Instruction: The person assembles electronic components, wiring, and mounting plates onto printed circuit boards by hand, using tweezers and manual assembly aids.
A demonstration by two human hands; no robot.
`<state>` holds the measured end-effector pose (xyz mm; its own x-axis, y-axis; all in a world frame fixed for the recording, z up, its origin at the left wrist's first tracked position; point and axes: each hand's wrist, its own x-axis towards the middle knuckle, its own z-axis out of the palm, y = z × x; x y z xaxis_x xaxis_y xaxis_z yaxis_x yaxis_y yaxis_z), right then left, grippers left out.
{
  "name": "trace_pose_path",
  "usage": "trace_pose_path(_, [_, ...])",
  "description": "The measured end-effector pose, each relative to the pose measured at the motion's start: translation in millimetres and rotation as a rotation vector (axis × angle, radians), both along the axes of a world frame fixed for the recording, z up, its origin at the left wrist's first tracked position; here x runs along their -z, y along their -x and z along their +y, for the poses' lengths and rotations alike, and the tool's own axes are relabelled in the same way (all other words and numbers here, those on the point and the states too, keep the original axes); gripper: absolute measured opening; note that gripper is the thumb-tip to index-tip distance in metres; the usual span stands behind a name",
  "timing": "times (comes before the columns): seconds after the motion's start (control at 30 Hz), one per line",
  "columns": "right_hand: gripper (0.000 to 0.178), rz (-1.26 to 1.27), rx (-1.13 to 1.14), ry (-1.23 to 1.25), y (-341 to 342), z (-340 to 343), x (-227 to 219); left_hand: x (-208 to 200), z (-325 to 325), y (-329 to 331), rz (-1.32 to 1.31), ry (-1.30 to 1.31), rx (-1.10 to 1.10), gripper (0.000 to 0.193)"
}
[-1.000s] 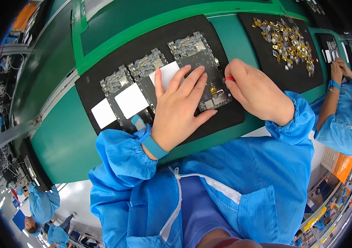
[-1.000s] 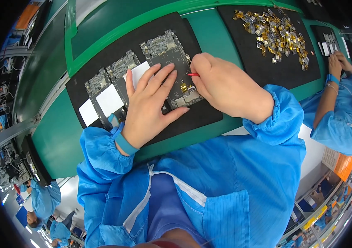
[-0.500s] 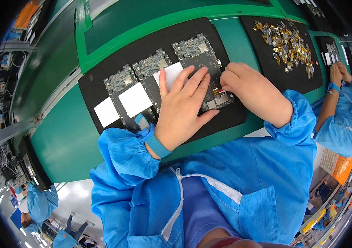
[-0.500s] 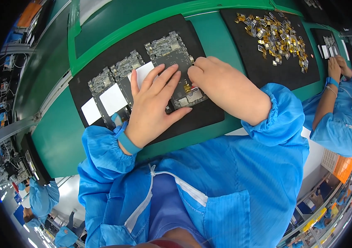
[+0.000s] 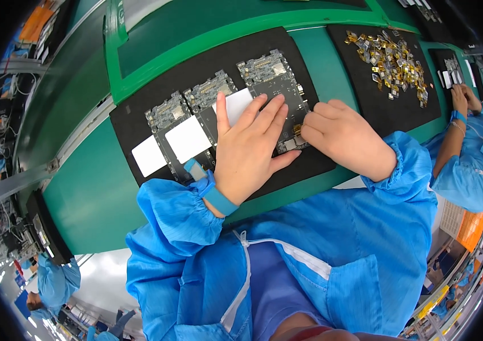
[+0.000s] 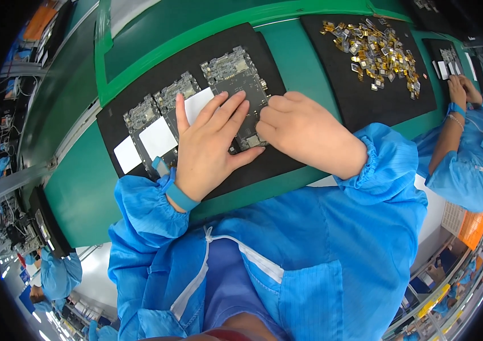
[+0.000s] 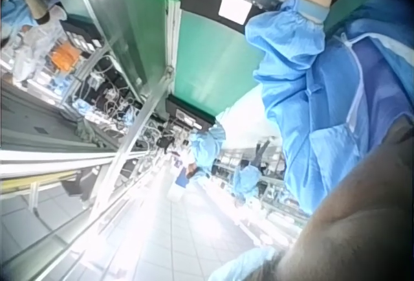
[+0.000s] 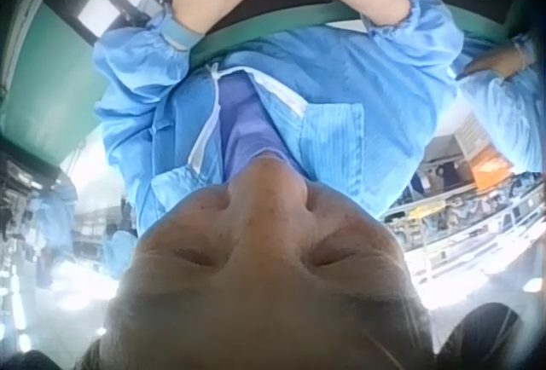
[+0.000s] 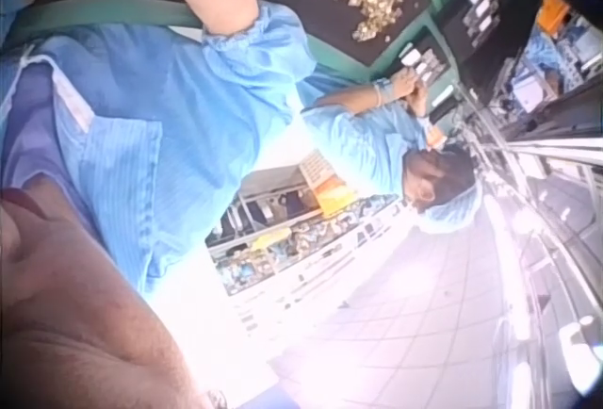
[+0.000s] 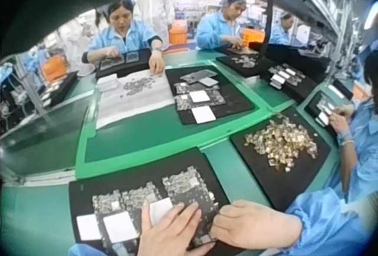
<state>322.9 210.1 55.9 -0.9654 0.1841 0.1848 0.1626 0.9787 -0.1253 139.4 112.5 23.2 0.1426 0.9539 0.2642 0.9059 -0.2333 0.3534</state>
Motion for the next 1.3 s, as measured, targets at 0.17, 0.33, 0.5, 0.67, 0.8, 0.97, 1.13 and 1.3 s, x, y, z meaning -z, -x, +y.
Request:
trace_pose_path(0.17, [0.011,0.003,-0.031,-0.111,2,-5,0,-6,-1,0,0.015,0.045,-0.02,0.064])
trace_pose_path(0.33, [0.026,0.088,0.137,0.075,-14,16,3,-3,-5,1,0.063,0.098,0.036,0.074])
trace_pose_path(0.5, [0.041,0.306,0.96,0.141,-72,99,33,-12,-7,1,-0.001,0.094,0.064,0.082])
trace_pose_path(0.67, [0.034,0.218,1.011,0.24,-98,135,50,-16,-8,11,-0.016,0.038,0.049,0.061])
trace_pose_path(0.8, [0.035,0.177,0.957,0.168,-99,133,48,-17,-10,16,-0.035,0.019,0.045,0.048])
trace_pose_path(0.97, [0.028,0.14,1.057,0.156,-92,117,17,-29,-13,25,-0.115,-0.001,0.061,0.042])
trace_pose_path(1.13, [0.027,0.402,0.713,0.648,-54,62,-30,-37,-8,34,-0.524,0.075,0.021,0.034])
trace_pose_path(1.3, [0.029,0.244,0.25,1.273,13,0,-33,-33,-4,39,-1.537,0.521,0.075,0.033])
